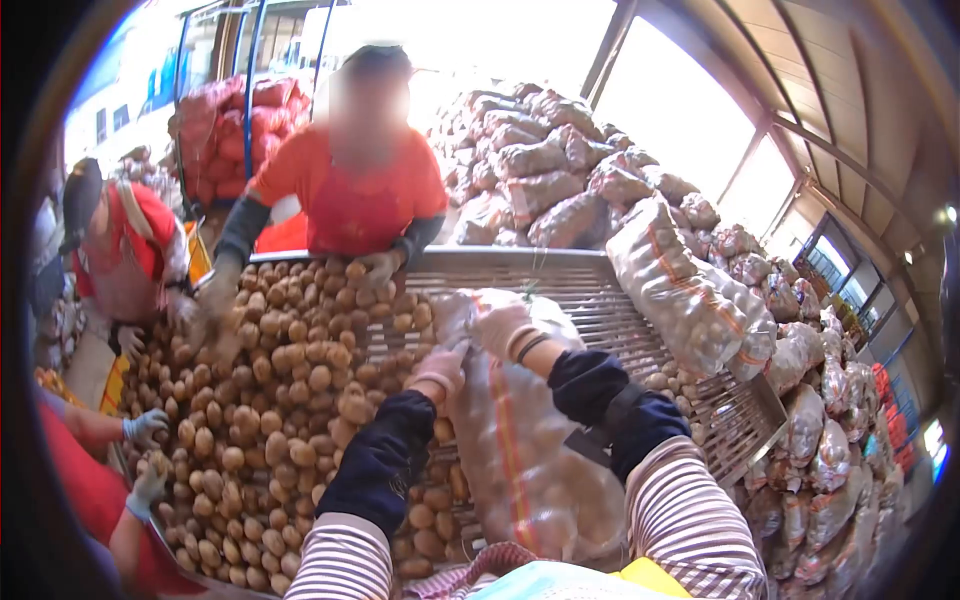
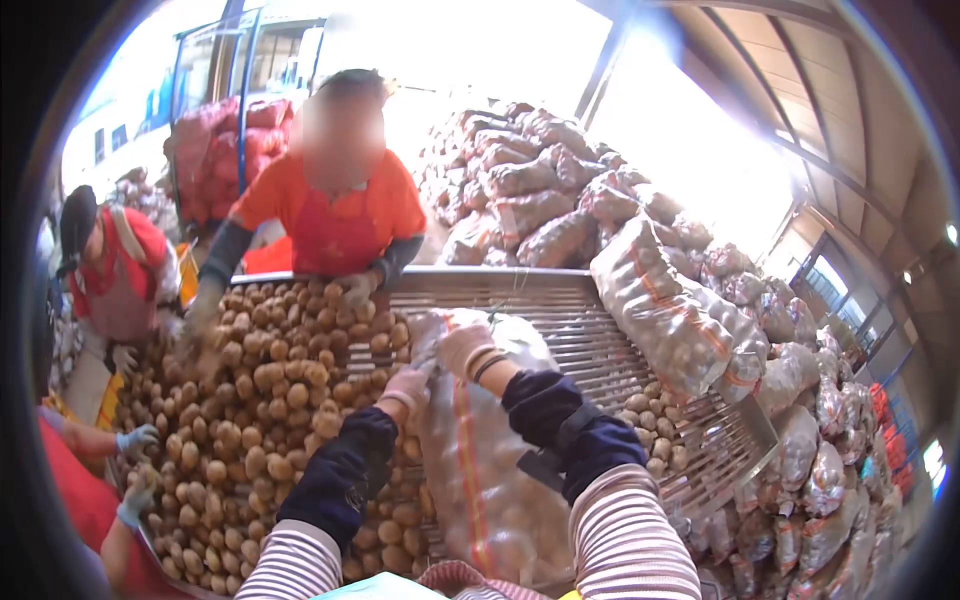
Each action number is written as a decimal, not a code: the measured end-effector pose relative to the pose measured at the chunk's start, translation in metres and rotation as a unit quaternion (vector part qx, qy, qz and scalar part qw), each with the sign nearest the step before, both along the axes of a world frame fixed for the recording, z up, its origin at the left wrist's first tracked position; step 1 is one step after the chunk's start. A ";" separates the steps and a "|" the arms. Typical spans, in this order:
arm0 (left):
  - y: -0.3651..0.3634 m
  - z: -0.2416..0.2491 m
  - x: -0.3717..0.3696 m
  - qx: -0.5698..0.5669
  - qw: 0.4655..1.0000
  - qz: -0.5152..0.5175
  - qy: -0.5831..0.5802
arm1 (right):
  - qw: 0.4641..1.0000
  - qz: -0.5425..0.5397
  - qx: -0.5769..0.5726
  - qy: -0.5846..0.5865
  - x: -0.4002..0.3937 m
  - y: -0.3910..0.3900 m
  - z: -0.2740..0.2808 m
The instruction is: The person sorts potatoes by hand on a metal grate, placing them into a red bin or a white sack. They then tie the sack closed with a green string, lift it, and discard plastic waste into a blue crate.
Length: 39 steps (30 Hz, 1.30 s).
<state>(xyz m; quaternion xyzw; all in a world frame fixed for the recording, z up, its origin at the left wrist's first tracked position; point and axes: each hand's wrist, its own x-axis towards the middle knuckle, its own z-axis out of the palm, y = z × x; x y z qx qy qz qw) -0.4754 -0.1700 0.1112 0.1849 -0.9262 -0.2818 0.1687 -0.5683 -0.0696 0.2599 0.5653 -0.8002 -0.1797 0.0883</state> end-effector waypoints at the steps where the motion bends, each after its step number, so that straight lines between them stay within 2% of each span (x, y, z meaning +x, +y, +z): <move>1: 0.000 0.006 -0.001 -0.034 0.999 -0.021 -0.036 | 1.000 -0.003 0.010 -0.004 0.000 -0.002 -0.004; 2: 0.000 0.012 -0.002 -0.067 0.994 -0.040 -0.075 | 1.000 0.001 0.005 -0.001 0.001 -0.004 -0.008; 4: -0.003 0.019 -0.004 -0.093 0.993 -0.042 -0.062 | 0.998 0.000 0.064 0.010 -0.001 -0.009 -0.014; 9: -0.011 0.029 -0.002 -0.141 0.986 -0.067 -0.056 | 0.998 0.029 0.022 0.050 -0.014 -0.010 -0.029; 12: -0.016 0.020 -0.003 -0.087 0.992 -0.067 -0.063 | 0.998 0.020 0.028 0.051 -0.012 -0.009 -0.036; 14: -0.011 0.020 0.000 -0.007 0.995 -0.065 -0.075 | 0.998 0.019 0.047 0.048 -0.008 -0.007 -0.046; 17: -0.003 0.038 0.009 -0.005 0.993 -0.050 -0.110 | 0.996 0.013 0.078 0.049 -0.003 -0.013 -0.053; 20: 0.002 0.043 0.012 -0.011 0.994 -0.036 -0.105 | 0.989 0.060 0.121 0.067 0.010 -0.008 -0.026; 24: 0.005 0.047 0.014 -0.009 0.991 -0.041 -0.128 | 0.988 0.074 0.124 0.063 0.002 -0.009 -0.041; 25: 0.004 0.042 0.013 -0.012 0.990 -0.041 -0.131 | 0.991 0.046 0.115 0.040 0.006 -0.002 -0.036; 26: 0.003 0.035 0.012 -0.026 0.991 -0.051 -0.124 | 0.994 0.020 0.108 0.017 0.010 0.004 -0.031; 27: 0.001 0.031 0.010 -0.040 0.991 -0.059 -0.114 | 0.989 0.058 0.129 0.048 0.016 0.008 -0.018; 30: -0.001 0.023 0.015 -0.032 0.997 -0.049 -0.055 | 0.984 0.089 0.144 0.061 0.008 -0.006 -0.028; 32: 0.004 0.028 0.019 -0.014 0.995 -0.052 -0.084 | 0.987 0.070 0.141 0.038 0.008 -0.001 -0.034; 34: 0.002 0.030 0.021 -0.081 0.988 -0.075 -0.109 | 0.982 0.071 0.176 0.021 0.022 0.015 -0.010; 35: 0.005 0.032 0.028 -0.070 0.989 -0.078 -0.101 | 0.979 0.090 0.181 0.020 0.024 0.017 -0.001; 38: 0.008 0.042 0.035 -0.070 0.988 -0.080 -0.111 | 0.991 0.070 0.112 0.022 0.018 0.011 -0.019; 39: 0.006 0.044 0.033 -0.090 0.983 -0.078 -0.141 | 0.991 0.057 0.124 0.003 0.022 0.010 -0.010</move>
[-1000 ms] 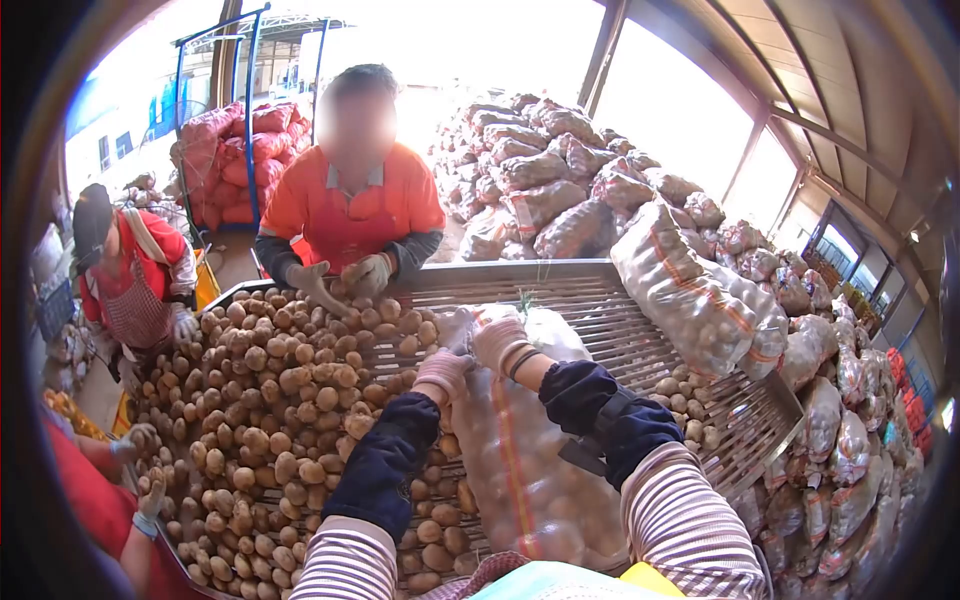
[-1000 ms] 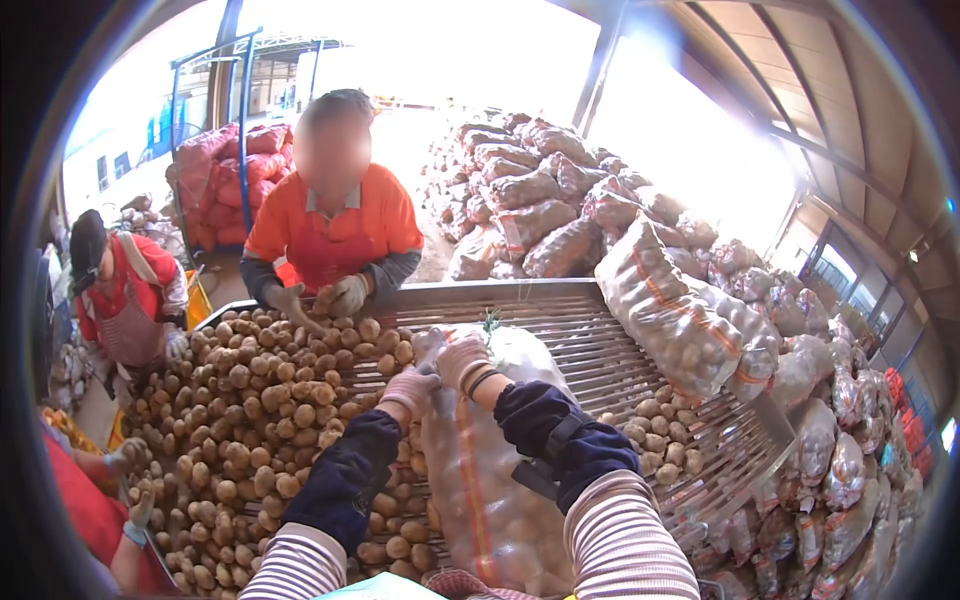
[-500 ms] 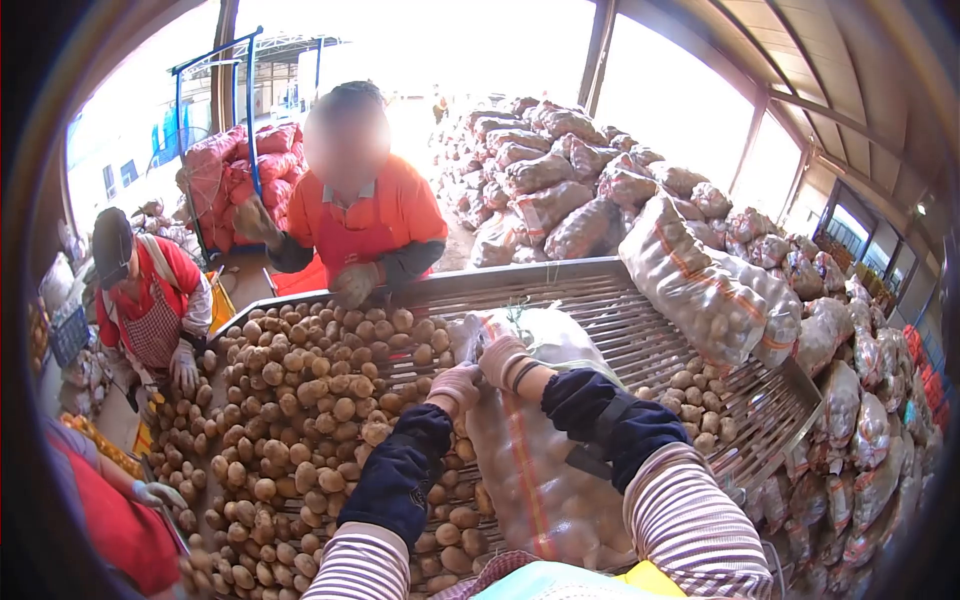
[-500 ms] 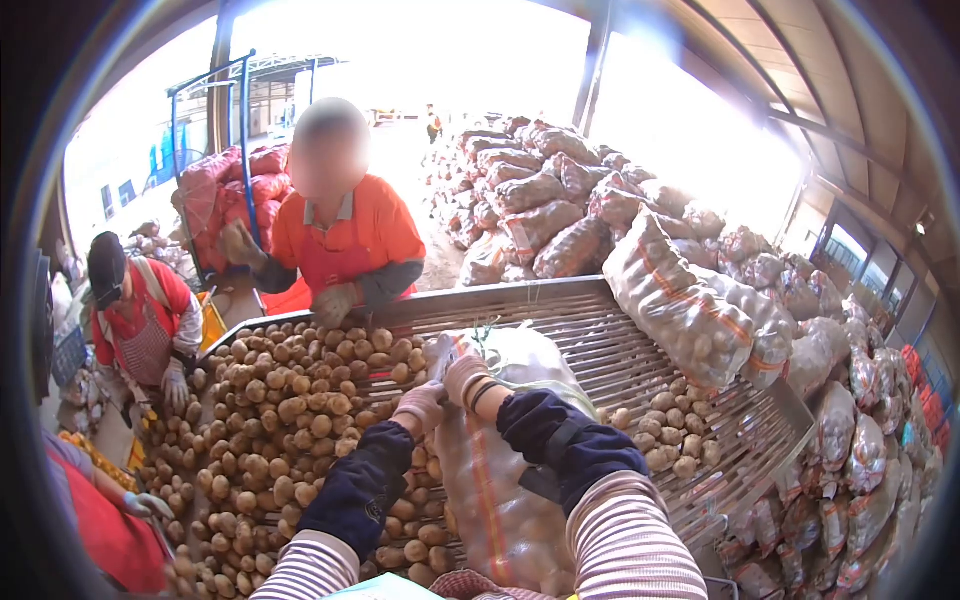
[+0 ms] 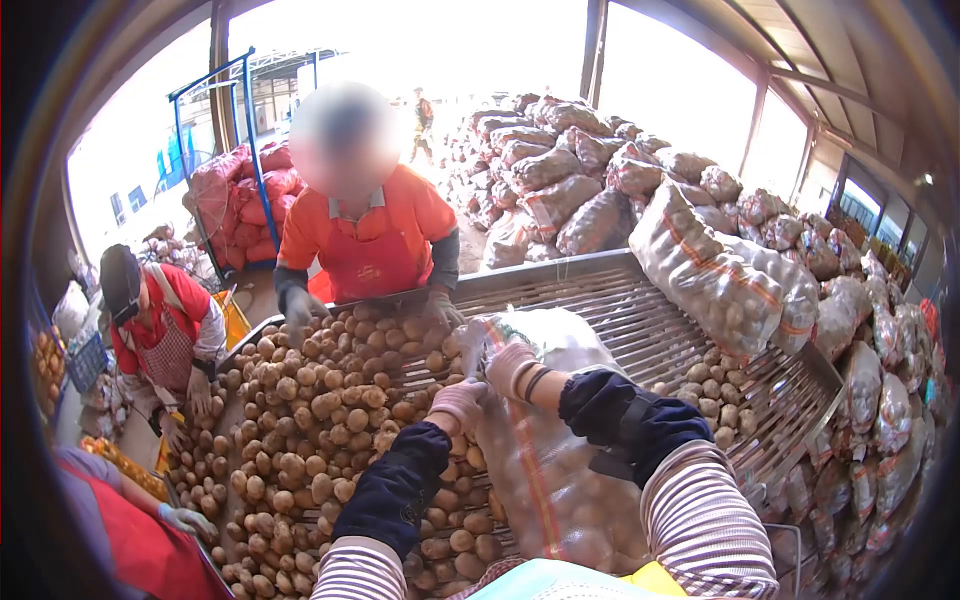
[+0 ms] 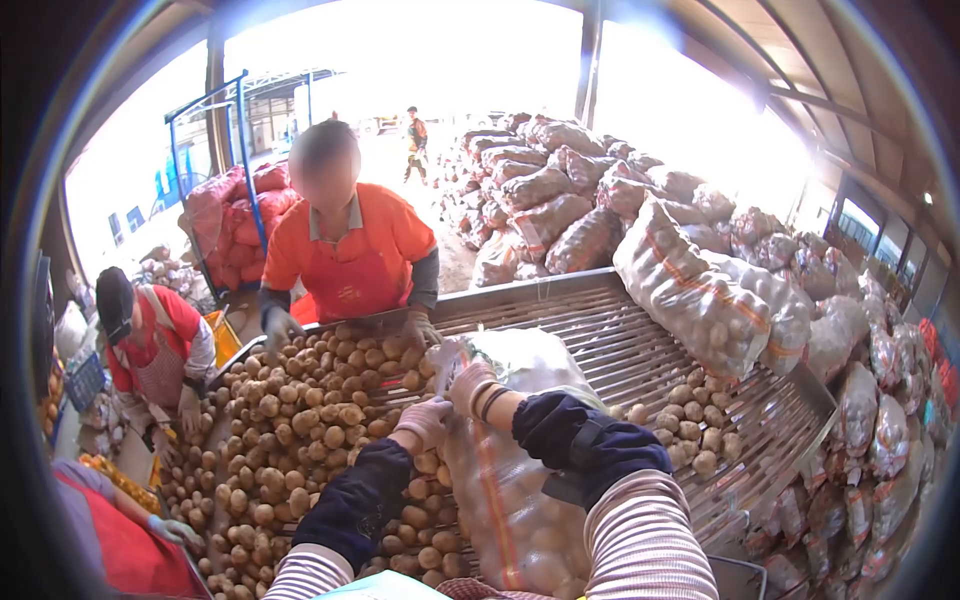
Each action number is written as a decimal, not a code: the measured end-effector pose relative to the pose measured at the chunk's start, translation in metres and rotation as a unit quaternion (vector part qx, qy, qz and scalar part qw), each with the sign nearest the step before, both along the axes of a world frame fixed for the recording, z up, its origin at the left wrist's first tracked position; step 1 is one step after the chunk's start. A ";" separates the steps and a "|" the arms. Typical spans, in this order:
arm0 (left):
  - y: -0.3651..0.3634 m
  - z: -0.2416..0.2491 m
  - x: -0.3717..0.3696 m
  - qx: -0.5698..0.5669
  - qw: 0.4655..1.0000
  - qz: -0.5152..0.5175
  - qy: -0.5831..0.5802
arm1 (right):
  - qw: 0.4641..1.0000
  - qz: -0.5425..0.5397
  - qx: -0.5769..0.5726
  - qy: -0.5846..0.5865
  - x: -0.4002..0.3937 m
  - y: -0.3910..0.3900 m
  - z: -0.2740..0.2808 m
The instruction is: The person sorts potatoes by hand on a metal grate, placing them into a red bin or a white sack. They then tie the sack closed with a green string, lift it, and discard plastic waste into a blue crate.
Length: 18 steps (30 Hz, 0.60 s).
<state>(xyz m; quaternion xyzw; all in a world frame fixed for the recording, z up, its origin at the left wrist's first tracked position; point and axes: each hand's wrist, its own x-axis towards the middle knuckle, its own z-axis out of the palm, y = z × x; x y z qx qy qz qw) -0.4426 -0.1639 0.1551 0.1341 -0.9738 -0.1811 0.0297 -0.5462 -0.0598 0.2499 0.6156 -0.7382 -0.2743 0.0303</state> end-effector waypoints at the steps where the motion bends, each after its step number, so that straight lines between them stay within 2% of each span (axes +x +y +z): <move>1: 0.001 0.001 0.001 -0.005 1.000 -0.004 -0.007 | 1.000 -0.004 -0.005 -0.007 0.001 -0.002 -0.004; 4: -0.001 -0.007 -0.002 -0.010 0.999 -0.023 0.022 | 1.000 -0.006 0.012 0.027 0.004 0.005 -0.015; 7: -0.007 -0.022 -0.008 0.008 0.999 -0.026 0.021 | 0.998 -0.048 0.006 -0.046 0.001 0.012 -0.009; 9: -0.006 -0.020 -0.008 0.023 0.999 -0.031 0.027 | 0.999 -0.015 -0.004 -0.040 -0.002 0.010 -0.015; 11: 0.000 -0.012 -0.003 0.005 1.000 -0.019 0.005 | 0.998 -0.024 -0.054 -0.015 0.002 0.012 -0.012; 12: 0.001 -0.008 -0.001 0.002 1.000 -0.020 -0.001 | 0.994 0.014 -0.090 0.053 0.002 0.010 -0.024; 13: 0.003 -0.007 0.000 -0.009 0.999 -0.035 0.023 | 0.995 0.013 -0.091 0.048 0.009 0.017 -0.007; 15: 0.003 -0.008 0.004 -0.032 0.997 -0.062 0.043 | 0.998 0.021 0.057 0.032 0.017 0.028 0.024; 16: 0.002 -0.011 0.005 -0.040 0.996 -0.072 0.037 | 0.999 0.014 0.031 -0.001 0.008 0.022 0.012; 17: 0.001 -0.010 0.008 -0.016 0.994 -0.090 0.066 | 0.997 0.050 0.042 0.030 0.014 0.035 0.037; 18: -0.008 -0.025 0.006 -0.002 0.992 -0.091 0.087 | 0.998 0.023 0.051 0.008 0.009 0.027 0.030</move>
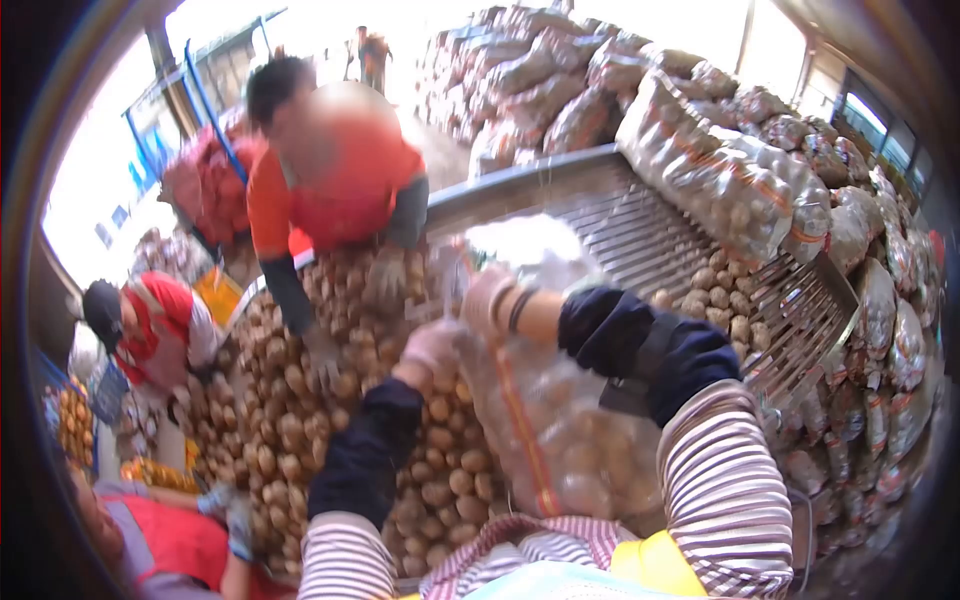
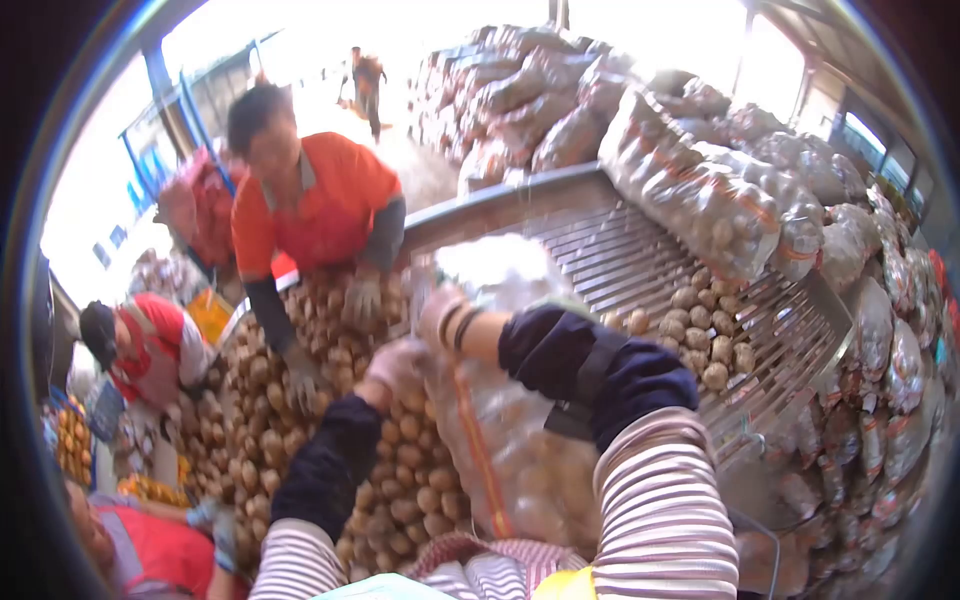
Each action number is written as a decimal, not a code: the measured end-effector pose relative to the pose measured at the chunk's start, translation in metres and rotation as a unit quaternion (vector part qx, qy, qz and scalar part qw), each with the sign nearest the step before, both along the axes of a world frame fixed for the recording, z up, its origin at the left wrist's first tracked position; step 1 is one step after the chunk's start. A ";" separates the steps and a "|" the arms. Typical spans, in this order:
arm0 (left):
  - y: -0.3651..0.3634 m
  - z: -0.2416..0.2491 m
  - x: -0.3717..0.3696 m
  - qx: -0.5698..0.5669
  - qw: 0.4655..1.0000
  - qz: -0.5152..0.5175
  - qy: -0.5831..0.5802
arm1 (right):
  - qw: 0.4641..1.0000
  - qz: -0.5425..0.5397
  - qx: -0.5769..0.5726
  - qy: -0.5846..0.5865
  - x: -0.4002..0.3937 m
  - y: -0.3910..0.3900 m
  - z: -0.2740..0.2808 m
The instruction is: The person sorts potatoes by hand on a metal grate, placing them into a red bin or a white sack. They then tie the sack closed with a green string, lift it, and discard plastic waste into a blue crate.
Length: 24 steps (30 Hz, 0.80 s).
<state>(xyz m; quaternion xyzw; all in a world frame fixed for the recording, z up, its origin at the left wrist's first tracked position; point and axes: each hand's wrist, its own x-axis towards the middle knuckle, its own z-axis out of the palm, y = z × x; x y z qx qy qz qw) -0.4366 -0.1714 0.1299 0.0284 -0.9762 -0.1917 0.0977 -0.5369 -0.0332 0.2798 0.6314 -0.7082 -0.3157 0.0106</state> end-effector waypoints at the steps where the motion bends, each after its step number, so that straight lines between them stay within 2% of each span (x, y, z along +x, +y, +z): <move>1: 0.003 0.004 0.007 0.047 0.997 0.000 0.056 | 0.998 0.008 -0.045 -0.048 -0.006 0.000 -0.004; 2: -0.002 -0.005 0.006 0.088 0.995 0.007 0.048 | 0.997 0.011 -0.061 -0.054 -0.006 0.000 0.003; 3: 0.007 0.004 0.008 0.135 0.990 0.046 0.011 | 0.993 -0.004 -0.115 -0.033 -0.015 -0.009 -0.014; 4: 0.009 -0.004 0.007 0.157 0.985 0.064 0.025 | 0.994 -0.043 -0.101 -0.020 -0.013 -0.012 -0.008; 5: 0.010 -0.012 0.009 0.141 0.985 0.077 0.062 | 0.994 -0.044 -0.099 -0.006 -0.013 -0.015 -0.007; 8: 0.014 0.004 0.006 0.144 0.980 0.134 0.018 | 0.992 -0.023 -0.123 -0.012 -0.018 -0.031 -0.027; 10: 0.009 0.001 0.001 0.162 0.978 0.111 -0.064 | 0.992 -0.047 -0.114 -0.014 -0.015 -0.037 -0.036; 14: 0.025 -0.005 0.006 0.171 0.981 0.089 0.030 | 0.997 0.057 0.002 0.047 0.001 -0.023 -0.040; 15: 0.025 -0.007 0.007 0.177 0.979 0.090 0.033 | 0.997 0.058 0.008 0.050 0.005 -0.023 -0.036; 17: 0.025 -0.008 0.007 0.169 0.981 0.082 0.038 | 0.999 -0.023 0.020 0.043 0.014 -0.025 -0.029; 18: 0.025 -0.008 0.007 0.170 0.982 0.080 0.038 | 0.997 -0.012 0.059 0.054 0.017 -0.030 -0.030; 20: 0.024 -0.010 0.009 0.235 0.969 0.062 0.047 | 0.997 -0.023 0.059 0.046 0.019 -0.030 -0.029; 22: 0.027 -0.007 0.015 0.212 0.973 0.062 0.067 | 0.997 -0.036 0.059 0.025 0.029 -0.022 -0.017; 23: 0.030 -0.006 0.020 0.191 0.976 0.063 0.086 | 0.997 -0.032 0.070 0.026 0.027 -0.015 -0.019; 24: 0.028 -0.008 0.021 0.175 0.978 0.067 0.086 | 0.998 0.032 0.049 0.026 0.023 -0.007 -0.019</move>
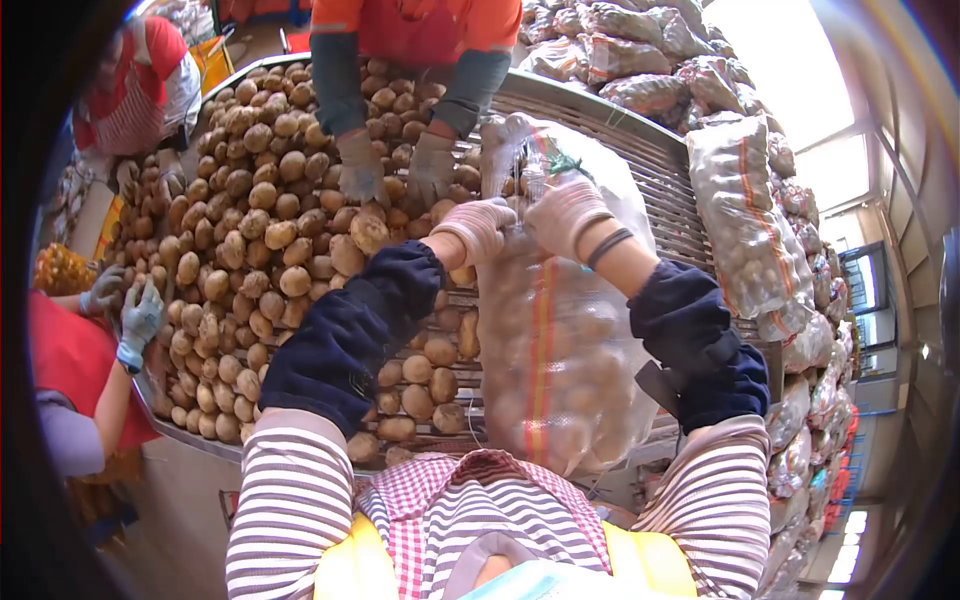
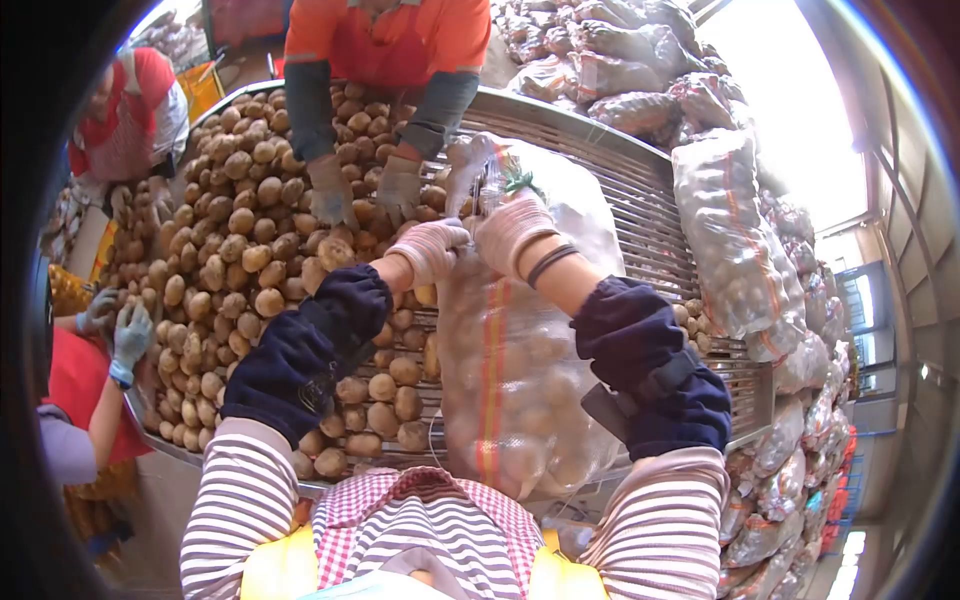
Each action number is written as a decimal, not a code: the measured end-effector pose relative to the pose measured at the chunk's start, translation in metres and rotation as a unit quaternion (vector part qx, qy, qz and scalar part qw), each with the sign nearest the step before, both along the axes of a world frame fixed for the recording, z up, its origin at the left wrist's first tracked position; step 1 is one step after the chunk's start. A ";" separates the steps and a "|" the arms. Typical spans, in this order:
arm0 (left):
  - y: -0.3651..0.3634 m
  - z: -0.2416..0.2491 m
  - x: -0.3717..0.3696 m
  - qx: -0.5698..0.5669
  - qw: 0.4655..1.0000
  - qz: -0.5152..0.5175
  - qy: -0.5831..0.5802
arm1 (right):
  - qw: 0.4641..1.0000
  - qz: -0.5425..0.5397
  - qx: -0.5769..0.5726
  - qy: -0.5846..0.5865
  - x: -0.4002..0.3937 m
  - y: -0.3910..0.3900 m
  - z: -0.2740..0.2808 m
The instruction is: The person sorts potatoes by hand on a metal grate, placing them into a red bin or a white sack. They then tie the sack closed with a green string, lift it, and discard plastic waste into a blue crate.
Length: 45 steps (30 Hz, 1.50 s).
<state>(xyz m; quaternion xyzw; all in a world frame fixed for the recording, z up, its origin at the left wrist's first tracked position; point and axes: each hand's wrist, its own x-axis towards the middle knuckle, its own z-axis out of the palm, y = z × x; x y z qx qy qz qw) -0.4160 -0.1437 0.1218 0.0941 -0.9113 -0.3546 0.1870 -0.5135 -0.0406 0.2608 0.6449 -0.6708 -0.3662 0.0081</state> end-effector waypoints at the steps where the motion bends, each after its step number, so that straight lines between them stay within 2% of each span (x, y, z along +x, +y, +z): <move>1: -0.004 -0.005 0.000 0.009 1.000 0.002 0.001 | 0.998 0.062 -0.022 -0.004 -0.002 0.002 -0.001; 2: -0.007 -0.009 0.003 0.048 0.999 0.001 0.009 | 0.998 0.061 -0.013 -0.004 -0.002 0.000 -0.005; 3: -0.006 -0.010 0.005 0.086 0.996 0.000 0.018 | 0.998 0.030 -0.051 0.016 -0.003 -0.002 -0.009; 5: -0.007 -0.006 0.003 0.066 0.998 0.000 0.011 | 0.989 -0.027 -0.133 0.063 -0.007 -0.014 -0.013; 7: -0.004 -0.008 0.004 0.055 0.998 0.026 0.000 | 0.991 -0.027 -0.115 0.064 -0.001 -0.016 -0.024; 9: -0.004 -0.005 0.012 0.067 0.997 0.022 -0.010 | 0.998 0.034 -0.055 0.028 0.011 -0.005 -0.031; 13: -0.004 -0.005 0.025 0.020 1.000 -0.018 -0.012 | 0.998 0.050 -0.006 0.029 0.020 0.004 -0.008; 14: -0.005 -0.008 0.027 0.022 1.000 -0.009 -0.014 | 0.999 -0.013 -0.037 0.007 0.021 -0.003 -0.006; 17: -0.001 -0.001 0.035 0.020 0.999 -0.004 -0.044 | 0.997 -0.027 -0.065 0.006 0.019 -0.018 -0.023; 18: 0.000 -0.002 0.034 0.006 0.999 -0.006 -0.047 | 0.993 0.054 -0.087 0.054 0.023 -0.014 -0.028; 19: 0.000 -0.002 0.033 -0.007 0.999 -0.007 -0.049 | 0.993 0.053 -0.087 0.054 0.023 -0.005 -0.028; 21: 0.003 -0.005 0.032 -0.027 0.999 -0.018 -0.038 | 0.996 0.085 -0.009 0.029 0.024 0.016 -0.024; 22: 0.005 -0.007 0.032 -0.045 0.998 -0.026 -0.029 | 0.998 -0.006 0.037 0.043 0.031 0.019 -0.014; 23: 0.008 -0.010 0.034 -0.063 0.997 -0.036 -0.020 | 0.998 -0.004 0.040 0.043 0.035 0.022 -0.004; 25: 0.009 -0.005 0.046 -0.062 0.997 -0.029 -0.031 | 0.999 0.022 0.013 0.033 0.039 0.027 0.009; 27: 0.010 -0.007 0.048 -0.063 0.997 -0.017 -0.034 | 0.999 0.038 -0.016 -0.012 0.032 0.018 -0.003; 29: 0.012 -0.004 0.049 -0.076 0.996 -0.024 -0.031 | 0.989 0.021 -0.119 0.090 0.029 0.007 -0.036; 30: 0.012 -0.005 0.051 -0.070 0.997 -0.015 -0.027 | 0.989 0.077 -0.095 0.080 0.029 0.006 -0.037; 31: 0.011 -0.004 0.053 -0.065 0.998 -0.005 -0.023 | 0.989 0.075 -0.097 0.080 0.034 0.014 -0.030; 34: 0.016 0.000 0.066 -0.088 0.996 -0.020 -0.027 | 0.997 0.065 0.036 0.002 0.049 0.049 0.013; 38: 0.020 0.004 0.073 -0.085 0.996 0.026 -0.029 | 0.990 0.134 0.036 -0.026 0.030 0.097 0.021; 40: 0.035 0.002 0.065 -0.081 0.994 0.066 -0.016 | 0.989 0.029 -0.141 -0.026 0.007 0.092 0.007; 41: 0.042 0.001 0.062 -0.077 0.992 0.103 -0.006 | 0.989 0.027 -0.143 -0.026 0.003 0.091 0.006; 43: 0.051 0.002 0.059 -0.060 0.992 0.109 0.002 | 0.969 0.029 -0.231 -0.076 0.006 0.081 0.009; 45: 0.065 0.006 0.059 -0.042 0.984 0.097 0.141 | 0.963 0.069 -0.249 -0.082 -0.001 0.076 0.004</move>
